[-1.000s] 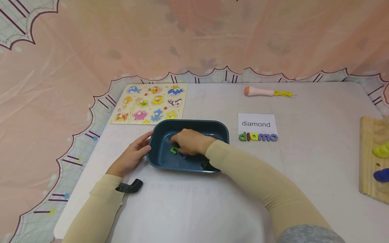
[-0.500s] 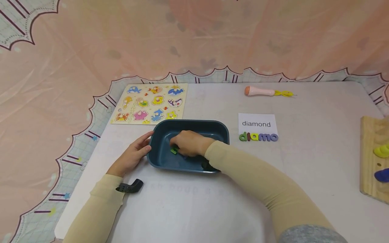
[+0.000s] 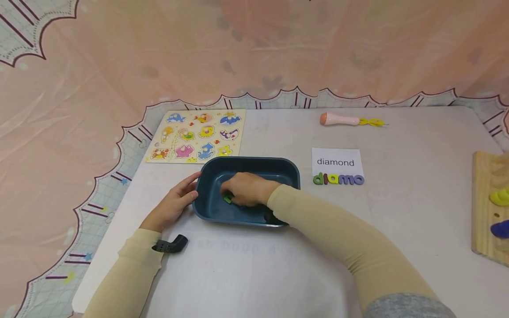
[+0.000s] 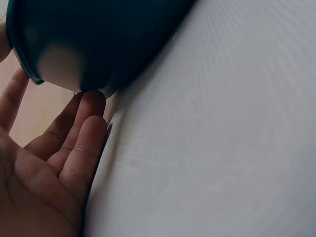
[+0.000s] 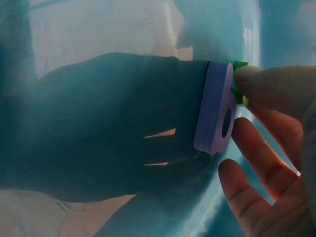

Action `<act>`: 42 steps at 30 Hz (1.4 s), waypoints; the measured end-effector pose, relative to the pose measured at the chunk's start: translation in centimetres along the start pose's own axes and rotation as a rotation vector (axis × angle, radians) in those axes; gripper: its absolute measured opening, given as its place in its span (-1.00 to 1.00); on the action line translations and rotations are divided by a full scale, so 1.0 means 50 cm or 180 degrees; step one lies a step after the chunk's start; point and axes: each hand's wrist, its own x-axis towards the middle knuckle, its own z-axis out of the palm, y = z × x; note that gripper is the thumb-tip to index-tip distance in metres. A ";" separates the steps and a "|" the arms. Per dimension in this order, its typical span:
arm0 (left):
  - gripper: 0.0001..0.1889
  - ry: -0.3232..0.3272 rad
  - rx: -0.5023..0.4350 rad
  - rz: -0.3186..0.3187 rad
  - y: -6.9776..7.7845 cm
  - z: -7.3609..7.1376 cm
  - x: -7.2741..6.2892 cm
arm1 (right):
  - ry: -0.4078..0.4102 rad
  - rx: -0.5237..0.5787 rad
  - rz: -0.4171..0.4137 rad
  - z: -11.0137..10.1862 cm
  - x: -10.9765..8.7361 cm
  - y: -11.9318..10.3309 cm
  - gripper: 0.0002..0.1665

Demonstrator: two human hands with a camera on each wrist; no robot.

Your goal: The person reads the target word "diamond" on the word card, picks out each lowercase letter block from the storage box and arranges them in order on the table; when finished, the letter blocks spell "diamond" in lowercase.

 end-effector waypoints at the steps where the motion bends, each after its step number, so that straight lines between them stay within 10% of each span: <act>1: -0.36 -0.0001 0.0003 0.0002 0.000 0.000 0.000 | -0.0002 -0.0012 -0.0004 0.000 0.000 -0.001 -0.61; 26: -0.37 -0.0026 -0.0089 0.0025 0.001 0.001 -0.002 | 0.0353 -0.0101 0.0116 -0.025 -0.009 0.002 -0.67; 42: -0.36 -0.0013 0.0002 -0.0031 0.002 0.002 -0.004 | 0.1012 -0.0174 0.0179 -0.098 -0.148 0.031 -0.69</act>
